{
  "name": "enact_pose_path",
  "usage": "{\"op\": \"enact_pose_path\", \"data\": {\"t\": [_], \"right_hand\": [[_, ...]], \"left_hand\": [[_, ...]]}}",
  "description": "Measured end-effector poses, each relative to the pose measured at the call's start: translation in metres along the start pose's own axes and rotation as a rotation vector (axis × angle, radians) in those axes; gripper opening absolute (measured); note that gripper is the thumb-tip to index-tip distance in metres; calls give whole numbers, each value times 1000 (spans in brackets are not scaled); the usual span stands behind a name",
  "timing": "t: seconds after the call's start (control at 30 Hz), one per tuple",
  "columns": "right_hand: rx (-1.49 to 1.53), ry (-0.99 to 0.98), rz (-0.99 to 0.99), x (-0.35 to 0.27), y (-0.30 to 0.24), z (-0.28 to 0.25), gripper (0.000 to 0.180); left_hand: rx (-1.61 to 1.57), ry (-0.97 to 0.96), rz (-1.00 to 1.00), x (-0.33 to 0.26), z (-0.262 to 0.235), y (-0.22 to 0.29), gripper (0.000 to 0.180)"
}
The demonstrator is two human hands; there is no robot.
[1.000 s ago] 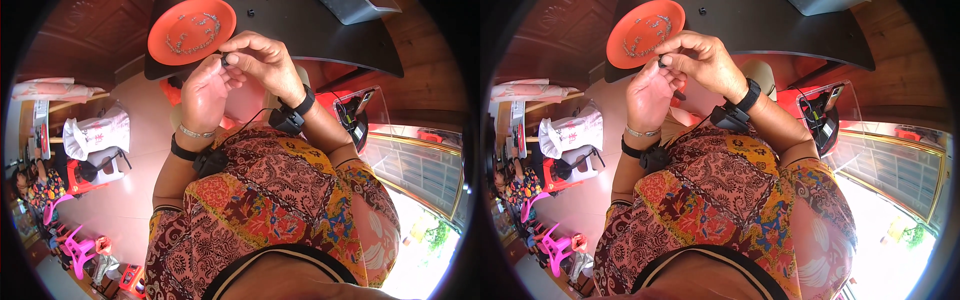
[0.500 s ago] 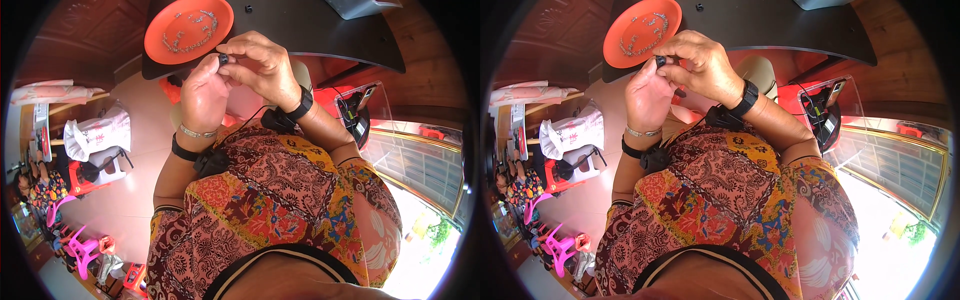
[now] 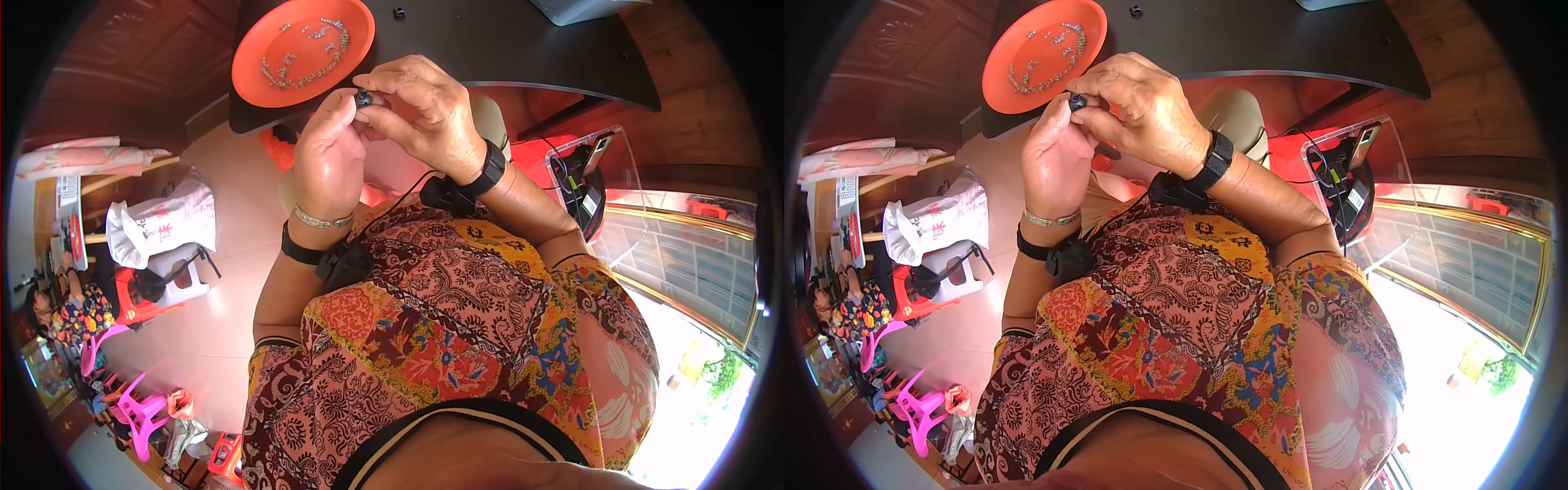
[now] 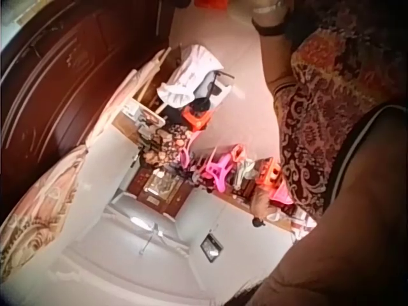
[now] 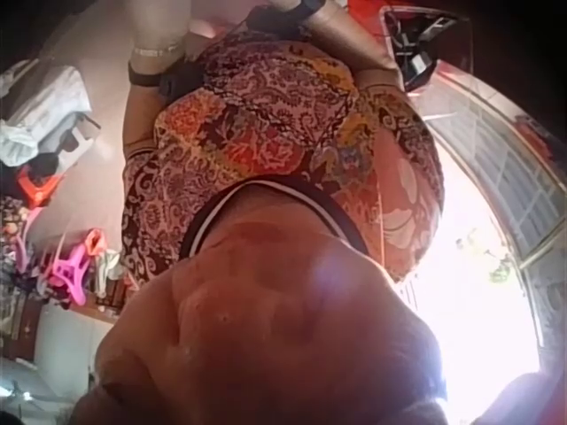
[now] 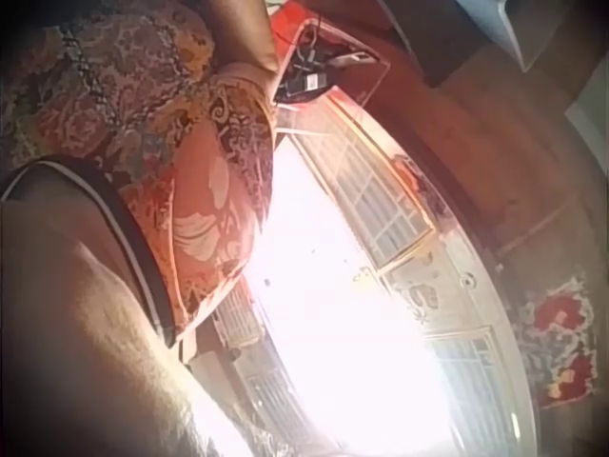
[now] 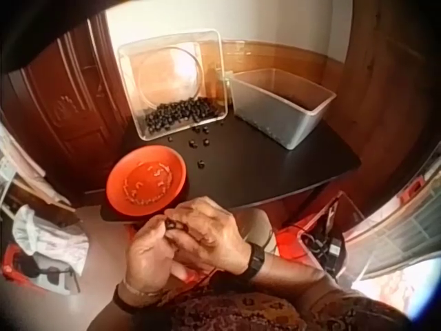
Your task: Sorting and inspecting small black plastic components, placing selected items onto a red plate.
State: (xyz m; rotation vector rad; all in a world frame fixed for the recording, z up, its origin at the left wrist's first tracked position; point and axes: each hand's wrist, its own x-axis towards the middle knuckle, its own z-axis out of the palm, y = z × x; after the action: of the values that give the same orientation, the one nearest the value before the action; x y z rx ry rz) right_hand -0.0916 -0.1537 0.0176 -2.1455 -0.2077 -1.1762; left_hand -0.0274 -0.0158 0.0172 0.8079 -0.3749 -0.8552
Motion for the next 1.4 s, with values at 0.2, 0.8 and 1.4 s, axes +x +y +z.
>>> {"op": "enact_pose_path", "data": {"t": [0.2, 0.8, 1.4], "right_hand": [[-23, -2, -27, -1, -2, -1, 32], [-168, -12, -154, -3, 6, 1, 35], [-262, -319, -324, 27, 29, -19, 27]], "left_hand": [[24, -5, 21, -1, 4, 2, 24], [-9, -43, 56, 1, 6, -11, 21], [-80, 29, -59, 12, -18, -25, 32]]}}
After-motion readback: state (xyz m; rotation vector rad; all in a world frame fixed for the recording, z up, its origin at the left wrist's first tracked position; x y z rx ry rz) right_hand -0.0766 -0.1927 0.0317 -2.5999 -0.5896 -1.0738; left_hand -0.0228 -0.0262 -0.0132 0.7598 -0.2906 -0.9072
